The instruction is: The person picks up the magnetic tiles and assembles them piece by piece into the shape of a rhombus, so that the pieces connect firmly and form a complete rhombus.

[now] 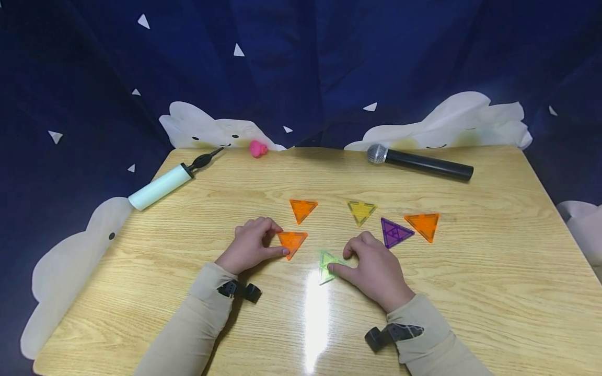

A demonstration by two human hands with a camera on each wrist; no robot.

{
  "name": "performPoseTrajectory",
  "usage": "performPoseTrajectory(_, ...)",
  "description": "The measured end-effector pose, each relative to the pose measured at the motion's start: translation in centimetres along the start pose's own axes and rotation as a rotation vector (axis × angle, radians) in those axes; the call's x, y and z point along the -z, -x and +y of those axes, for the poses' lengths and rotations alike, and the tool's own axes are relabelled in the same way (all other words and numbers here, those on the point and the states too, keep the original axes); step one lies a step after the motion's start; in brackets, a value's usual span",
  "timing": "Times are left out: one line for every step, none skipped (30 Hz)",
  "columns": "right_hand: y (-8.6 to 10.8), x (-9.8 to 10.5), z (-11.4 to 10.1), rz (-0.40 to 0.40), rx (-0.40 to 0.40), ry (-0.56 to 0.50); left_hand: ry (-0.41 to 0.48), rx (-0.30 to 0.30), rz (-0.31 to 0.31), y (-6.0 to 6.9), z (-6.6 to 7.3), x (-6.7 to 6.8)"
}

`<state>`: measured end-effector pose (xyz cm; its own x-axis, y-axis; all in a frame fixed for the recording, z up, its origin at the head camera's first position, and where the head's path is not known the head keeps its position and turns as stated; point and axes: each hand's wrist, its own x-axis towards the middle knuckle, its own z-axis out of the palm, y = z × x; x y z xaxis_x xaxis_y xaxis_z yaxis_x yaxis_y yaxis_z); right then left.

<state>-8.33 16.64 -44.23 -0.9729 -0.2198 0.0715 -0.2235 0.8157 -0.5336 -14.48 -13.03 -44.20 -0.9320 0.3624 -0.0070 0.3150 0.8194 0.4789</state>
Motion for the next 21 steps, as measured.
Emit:
performPoseTrajectory(0.02,-0.01,0.08,-0.005,0.01,0.001,0.0,-0.003,0.003,0.0,0.03,-0.01)
performPoseTrajectory(0.04,-0.02,0.16,-0.012,0.026,0.001,0.001,-0.005,0.005,0.0,0.06,-0.01)
performPoseTrajectory(0.07,-0.02,0.24,-0.02,0.046,0.001,0.0,-0.008,0.008,0.0,0.08,0.0)
performPoseTrajectory(0.09,-0.03,0.3,-0.029,0.065,-0.002,0.002,-0.01,0.01,0.0,0.11,0.01)
performPoseTrajectory(0.12,-0.02,0.34,-0.037,0.082,-0.006,0.0,-0.012,0.01,0.01,0.12,0.03)
performPoseTrajectory(0.14,-0.04,0.4,-0.044,0.098,-0.008,0.0,-0.012,0.011,0.01,0.14,0.04)
performPoseTrajectory(0.16,-0.07,0.46,-0.05,0.11,-0.009,0.001,-0.013,0.011,0.02,0.16,0.05)
performPoseTrajectory(0.17,-0.09,0.49,-0.051,0.121,-0.01,0.0,-0.014,0.011,0.02,0.18,0.06)
performPoseTrajectory(0.19,-0.13,0.52,-0.049,0.129,-0.009,-0.001,-0.014,0.01,0.01,0.18,0.06)
performPoseTrajectory(0.21,-0.16,0.52,-0.046,0.135,-0.007,-0.002,-0.014,0.008,0.01,0.18,0.06)
performPoseTrajectory(0.22,-0.21,0.53,-0.044,0.141,-0.006,-0.003,-0.014,0.008,0.0,0.18,0.05)
performPoseTrajectory(0.23,-0.25,0.53,-0.043,0.151,-0.007,-0.003,-0.013,0.009,-0.01,0.17,0.04)
performPoseTrajectory(0.24,-0.29,0.5,-0.044,0.162,-0.006,-0.003,-0.014,0.009,-0.02,0.17,0.02)
performPoseTrajectory(0.25,-0.32,0.47,-0.045,0.173,-0.004,-0.004,-0.014,0.01,-0.02,0.16,0.02)
performPoseTrajectory(0.25,-0.36,0.42,-0.046,0.184,-0.003,-0.004,-0.013,0.01,-0.03,0.17,0.02)
performPoseTrajectory(0.24,-0.4,0.36,-0.045,0.193,-0.003,-0.004,-0.013,0.011,-0.03,0.16,0.02)
performPoseTrajectory(0.24,-0.45,0.31,-0.043,0.199,-0.004,-0.002,-0.013,0.012,-0.04,0.16,0.02)
performPoseTrajectory(0.23,-0.48,0.25,-0.039,0.204,-0.002,-0.002,-0.013,0.012,-0.04,0.15,0.03)
performPoseTrajectory(0.22,-0.52,0.19,-0.035,0.204,0.002,-0.002,-0.012,0.011,-0.05,0.16,0.02)
performPoseTrajectory(0.22,-0.55,0.14,-0.031,0.2,0.003,-0.001,-0.011,0.011,-0.05,0.18,0.02)
performPoseTrajectory(0.22,-0.57,0.09,-0.027,0.195,0.003,-0.002,-0.01,0.009,-0.06,0.18,0.02)
